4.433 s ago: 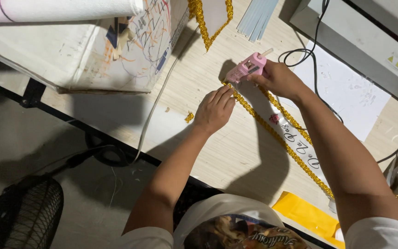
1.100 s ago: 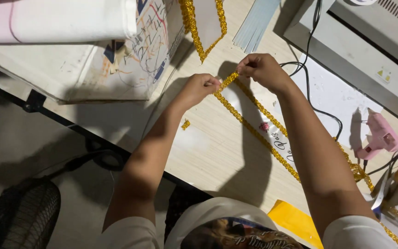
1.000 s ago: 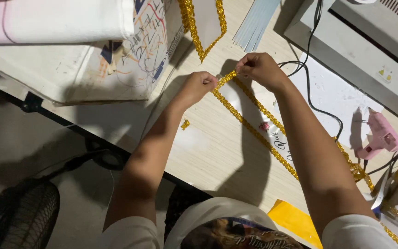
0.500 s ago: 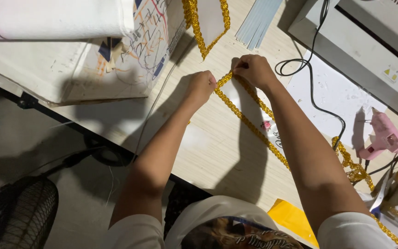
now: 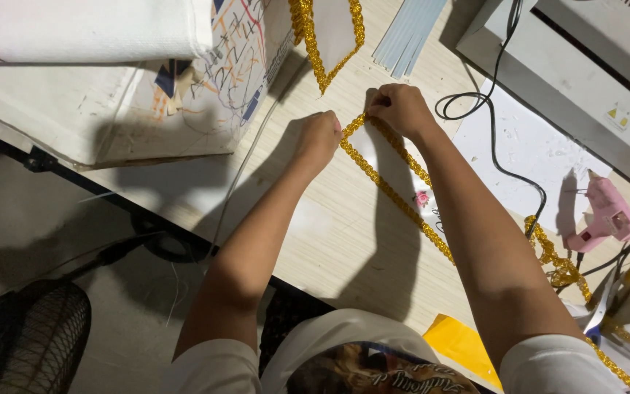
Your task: The person applies a gold glitter trim to a white satin sash using a hot glue gun. They press the trim along the edges of the sash, which features printed text and floral designs. The person uses scissors to cut the trim to the correct length and trims the sash edges. They repeat the process on both sides of the sash, ensuring the trim is securely attached.
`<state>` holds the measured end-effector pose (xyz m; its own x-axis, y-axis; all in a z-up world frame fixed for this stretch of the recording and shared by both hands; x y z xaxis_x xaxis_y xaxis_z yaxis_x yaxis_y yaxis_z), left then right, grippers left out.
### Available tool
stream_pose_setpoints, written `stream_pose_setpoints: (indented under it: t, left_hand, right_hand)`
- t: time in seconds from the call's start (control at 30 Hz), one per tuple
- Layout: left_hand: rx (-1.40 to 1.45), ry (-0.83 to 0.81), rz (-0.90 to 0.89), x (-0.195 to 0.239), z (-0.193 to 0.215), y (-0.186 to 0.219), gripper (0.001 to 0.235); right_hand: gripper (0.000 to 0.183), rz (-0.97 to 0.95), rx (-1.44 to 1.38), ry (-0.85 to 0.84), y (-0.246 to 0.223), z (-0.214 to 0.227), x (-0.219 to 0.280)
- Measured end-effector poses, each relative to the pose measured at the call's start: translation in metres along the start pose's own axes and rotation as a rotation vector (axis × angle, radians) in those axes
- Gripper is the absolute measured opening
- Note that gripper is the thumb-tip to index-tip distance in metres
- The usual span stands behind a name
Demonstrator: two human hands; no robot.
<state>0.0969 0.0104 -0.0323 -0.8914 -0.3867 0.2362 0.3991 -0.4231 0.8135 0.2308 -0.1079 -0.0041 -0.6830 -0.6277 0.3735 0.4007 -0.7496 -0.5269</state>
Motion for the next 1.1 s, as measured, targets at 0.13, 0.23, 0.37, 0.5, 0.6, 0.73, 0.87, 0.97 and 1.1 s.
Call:
stream_pose_setpoints:
  t: [0.13, 0.23, 0.37, 0.5, 0.6, 0.73, 0.87, 0.97, 1.1]
  left_hand:
    - [-0.054, 0.021, -0.032, 0.001, 0.001, 0.002, 0.011]
    - [-0.049, 0.055, -0.048, 0.002, 0.003, 0.004, 0.014]
    - [0.002, 0.060, -0.050, 0.001, 0.002, -0.006, 0.010]
    - [0.077, -0.006, 0.026, 0.013, 0.007, -0.012, 0.010]
    - [-0.024, 0.259, -0.280, 0.029, 0.019, -0.006, 0.006]
    - [-0.322, 0.163, -0.291, 0.057, 0.023, 0.013, 0.011]
    - [-0.518, 0.361, -0.632, 0.102, 0.050, 0.074, 0.026]
    - [-0.536, 0.407, -0.678, 0.105, 0.046, 0.073, 0.029]
    - [-0.533, 0.421, -0.691, 0.103, 0.039, 0.065, 0.028]
  right_hand:
    - [0.018, 0.024, 0.010, 0.008, -0.004, 0.001, 0.003]
    - [0.018, 0.002, -0.062, 0.029, -0.010, 0.006, 0.008]
    - [0.025, -0.069, -0.021, 0.027, -0.007, 0.009, 0.010]
    - [0.018, -0.029, -0.175, 0.056, -0.001, 0.018, 0.018]
    - [0.017, -0.077, -0.225, 0.076, 0.007, 0.017, 0.027]
    - [0.012, 0.167, -0.115, 0.277, -0.007, 0.016, 0.045]
    - [0.024, 0.365, 0.041, 0.384, -0.035, 0.017, 0.068]
    - [0.029, 0.415, 0.176, 0.440, -0.047, 0.018, 0.076]
    - [0.030, 0.361, 0.318, 0.438, -0.067, 0.023, 0.086]
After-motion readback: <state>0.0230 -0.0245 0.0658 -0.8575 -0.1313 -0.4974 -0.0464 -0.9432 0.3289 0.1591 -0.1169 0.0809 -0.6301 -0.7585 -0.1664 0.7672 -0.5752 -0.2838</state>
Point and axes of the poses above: each hand's wrist, its own x-axis away from the middle knuckle, its own z-axis out of the back of the hand, y = z × x, the point moved 10 cm from there along -x, towards the middle knuckle, and after that the axes turned 2 degrees about y, right-handed, at the moved point
